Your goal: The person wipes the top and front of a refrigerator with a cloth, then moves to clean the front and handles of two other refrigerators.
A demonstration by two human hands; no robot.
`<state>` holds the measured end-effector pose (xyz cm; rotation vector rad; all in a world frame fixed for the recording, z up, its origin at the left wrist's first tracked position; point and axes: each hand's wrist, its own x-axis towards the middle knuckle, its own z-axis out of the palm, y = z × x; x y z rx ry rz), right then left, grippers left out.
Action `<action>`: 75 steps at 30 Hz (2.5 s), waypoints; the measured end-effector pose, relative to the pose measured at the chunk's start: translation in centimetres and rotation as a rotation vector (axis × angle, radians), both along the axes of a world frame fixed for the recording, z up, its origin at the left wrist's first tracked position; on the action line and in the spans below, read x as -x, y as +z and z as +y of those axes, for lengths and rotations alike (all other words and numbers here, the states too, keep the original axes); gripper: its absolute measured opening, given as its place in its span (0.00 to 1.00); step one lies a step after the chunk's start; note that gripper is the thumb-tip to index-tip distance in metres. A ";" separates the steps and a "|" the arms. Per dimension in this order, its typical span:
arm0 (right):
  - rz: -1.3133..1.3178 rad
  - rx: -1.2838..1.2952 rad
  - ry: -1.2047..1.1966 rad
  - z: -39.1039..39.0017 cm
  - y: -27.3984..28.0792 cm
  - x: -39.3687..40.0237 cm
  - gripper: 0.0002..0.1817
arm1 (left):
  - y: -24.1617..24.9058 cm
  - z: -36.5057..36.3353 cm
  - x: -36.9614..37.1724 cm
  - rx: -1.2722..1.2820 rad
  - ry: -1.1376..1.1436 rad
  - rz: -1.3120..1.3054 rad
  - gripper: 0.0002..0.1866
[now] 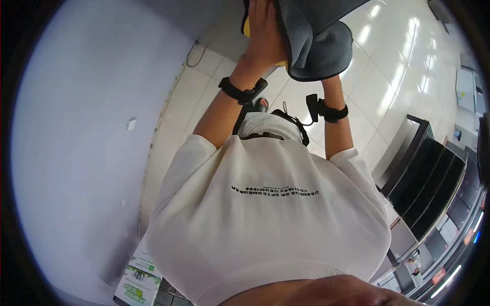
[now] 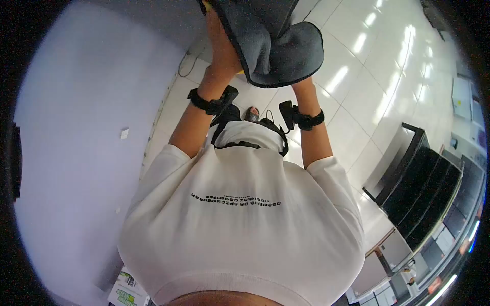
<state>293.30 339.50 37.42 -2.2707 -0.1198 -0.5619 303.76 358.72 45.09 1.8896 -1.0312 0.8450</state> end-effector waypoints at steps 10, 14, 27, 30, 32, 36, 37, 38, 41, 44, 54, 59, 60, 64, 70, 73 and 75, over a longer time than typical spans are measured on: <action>0.070 0.104 0.153 -1.8 -11.4 -0.1 0.26 | -10.7 -0.4 3.7 -0.202 -0.031 0.323 0.40; 0.079 0.209 0.122 -1.6 -11.1 -0.7 0.21 | -9.8 -0.8 4.3 -0.193 -0.065 0.434 0.37; -0.084 -0.182 0.069 -0.6 -3.1 0.5 0.30 | -0.4 -0.5 3.7 0.046 -0.094 0.153 0.29; -0.044 -0.052 0.106 -1.6 -5.2 0.3 0.28 | -3.9 -0.1 3.8 0.031 -0.112 0.251 0.27; -0.108 0.037 0.175 -1.6 -6.7 -0.5 0.20 | -6.5 0.5 3.9 0.018 -0.116 0.306 0.26; -0.019 0.178 0.267 -0.8 -5.8 -0.4 0.11 | -9.2 0.5 4.6 -0.222 -0.094 0.587 0.14; -0.027 0.171 0.259 -0.7 -4.8 -0.5 0.11 | -9.2 0.4 4.3 -0.310 -0.120 0.636 0.11; 0.014 0.285 0.274 -0.6 -3.5 -0.4 0.13 | -8.8 0.5 4.1 -0.318 -0.115 0.618 0.09; 0.110 0.278 0.211 0.1 2.7 1.8 0.18 | -4.2 0.3 4.0 -0.123 -0.236 0.671 0.09; 0.013 0.158 0.170 0.2 5.4 2.0 0.24 | -1.5 0.2 3.8 -0.048 -0.227 0.586 0.08; 0.151 -0.180 0.210 1.3 -3.2 2.0 0.25 | -1.2 -0.1 3.4 -0.095 -0.253 0.619 0.09; 0.290 0.016 0.254 1.0 -5.1 0.5 0.24 | -2.2 -0.2 3.5 -0.126 -0.246 0.781 0.08; 0.257 0.085 0.236 0.8 -4.6 0.9 0.24 | -2.0 -0.1 3.6 -0.126 -0.257 0.777 0.08; -0.033 0.062 0.078 0.9 -0.2 1.9 0.26 | 2.0 -0.8 3.8 -0.077 -0.261 0.610 0.11; -0.043 -0.011 0.064 0.7 4.0 2.8 0.28 | 1.5 -0.6 3.6 -0.032 -0.106 0.384 0.23; -0.058 -0.090 0.078 0.0 0.7 2.3 0.27 | 1.4 -0.7 3.7 -0.050 -0.152 0.415 0.16; -0.005 -0.185 0.144 -0.7 -2.8 1.7 0.27 | 0.5 -0.9 3.7 -0.034 -0.157 0.448 0.13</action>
